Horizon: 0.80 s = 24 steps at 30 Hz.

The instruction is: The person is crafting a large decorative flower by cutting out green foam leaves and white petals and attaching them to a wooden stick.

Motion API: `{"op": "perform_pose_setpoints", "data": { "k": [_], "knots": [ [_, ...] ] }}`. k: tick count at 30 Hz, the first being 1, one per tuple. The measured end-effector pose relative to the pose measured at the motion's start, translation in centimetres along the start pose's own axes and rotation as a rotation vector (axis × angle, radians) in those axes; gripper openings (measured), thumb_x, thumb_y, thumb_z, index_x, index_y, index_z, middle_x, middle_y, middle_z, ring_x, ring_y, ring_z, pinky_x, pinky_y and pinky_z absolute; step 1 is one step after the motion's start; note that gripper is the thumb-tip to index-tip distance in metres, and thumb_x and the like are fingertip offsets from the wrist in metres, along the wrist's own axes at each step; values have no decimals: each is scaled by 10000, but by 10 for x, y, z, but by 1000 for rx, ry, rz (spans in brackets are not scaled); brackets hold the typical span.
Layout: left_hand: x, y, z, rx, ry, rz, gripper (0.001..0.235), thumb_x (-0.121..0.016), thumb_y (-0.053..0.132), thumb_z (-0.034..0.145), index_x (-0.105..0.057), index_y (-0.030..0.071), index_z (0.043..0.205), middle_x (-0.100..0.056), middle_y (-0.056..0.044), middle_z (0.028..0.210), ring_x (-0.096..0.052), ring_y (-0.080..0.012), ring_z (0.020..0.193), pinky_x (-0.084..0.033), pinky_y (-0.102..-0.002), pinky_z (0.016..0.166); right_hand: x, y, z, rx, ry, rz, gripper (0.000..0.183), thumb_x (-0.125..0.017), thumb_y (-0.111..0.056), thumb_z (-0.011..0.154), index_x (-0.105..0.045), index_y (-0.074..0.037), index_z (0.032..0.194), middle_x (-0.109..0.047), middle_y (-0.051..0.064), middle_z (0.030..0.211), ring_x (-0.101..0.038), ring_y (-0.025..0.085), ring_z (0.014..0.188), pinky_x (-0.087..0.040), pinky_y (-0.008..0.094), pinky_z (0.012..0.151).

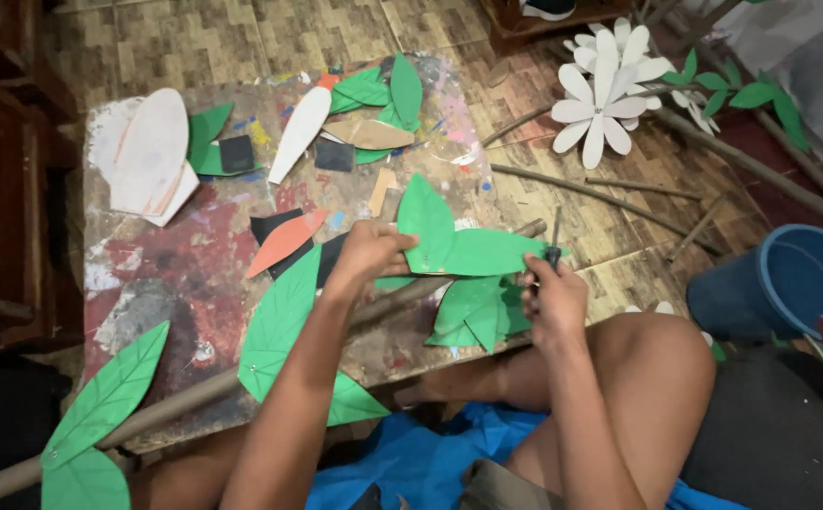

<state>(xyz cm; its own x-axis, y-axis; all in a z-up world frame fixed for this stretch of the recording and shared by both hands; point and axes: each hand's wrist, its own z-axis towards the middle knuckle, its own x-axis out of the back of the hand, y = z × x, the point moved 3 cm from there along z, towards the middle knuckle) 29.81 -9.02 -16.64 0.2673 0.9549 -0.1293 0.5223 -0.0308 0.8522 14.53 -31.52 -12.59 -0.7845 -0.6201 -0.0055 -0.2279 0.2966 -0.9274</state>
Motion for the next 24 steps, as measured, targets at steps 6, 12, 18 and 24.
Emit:
{"op": "perform_pose_setpoints", "data": {
  "k": [6, 12, 18, 24],
  "knots": [
    [2, -27, 19, 51, -1, 161, 362, -796, 79, 825, -694, -183, 1052, -709, -364, 883, -752, -410, 793, -659, -475, 713, -2, 12, 6, 111, 66, -87, 226, -736, -145, 915, -564, -87, 1049, -540, 48, 577, -454, 107, 373, -340, 253, 303],
    [10, -51, 40, 31, 45, 352, 364, -846, 195, 782, -749, -73, 1008, -717, -235, 684, -753, -317, 615, -660, -421, 642, 4, 32, 11, 149, 80, -162, 355, -742, -157, 904, -527, -66, 1171, -553, 61, 572, -463, 105, 375, -331, 236, 308],
    [7, -42, 28, 10, 77, 440, 382, -807, 203, 825, -748, -60, 1097, -757, -197, 750, -763, -263, 608, -659, -379, 664, 2, 36, 10, 143, 85, -143, 361, -743, -146, 889, -507, -52, 1146, -555, 69, 568, -469, 105, 377, -327, 220, 312],
    [7, -62, 47, -18, 68, 461, 390, -825, 263, 809, -763, -7, 1084, -750, -130, 704, -751, -225, 588, -640, -355, 635, 8, 41, 17, 136, 99, -123, 356, -747, -147, 887, -503, -70, 1135, -555, 67, 561, -474, 110, 373, -319, 227, 304]
  ]
}}
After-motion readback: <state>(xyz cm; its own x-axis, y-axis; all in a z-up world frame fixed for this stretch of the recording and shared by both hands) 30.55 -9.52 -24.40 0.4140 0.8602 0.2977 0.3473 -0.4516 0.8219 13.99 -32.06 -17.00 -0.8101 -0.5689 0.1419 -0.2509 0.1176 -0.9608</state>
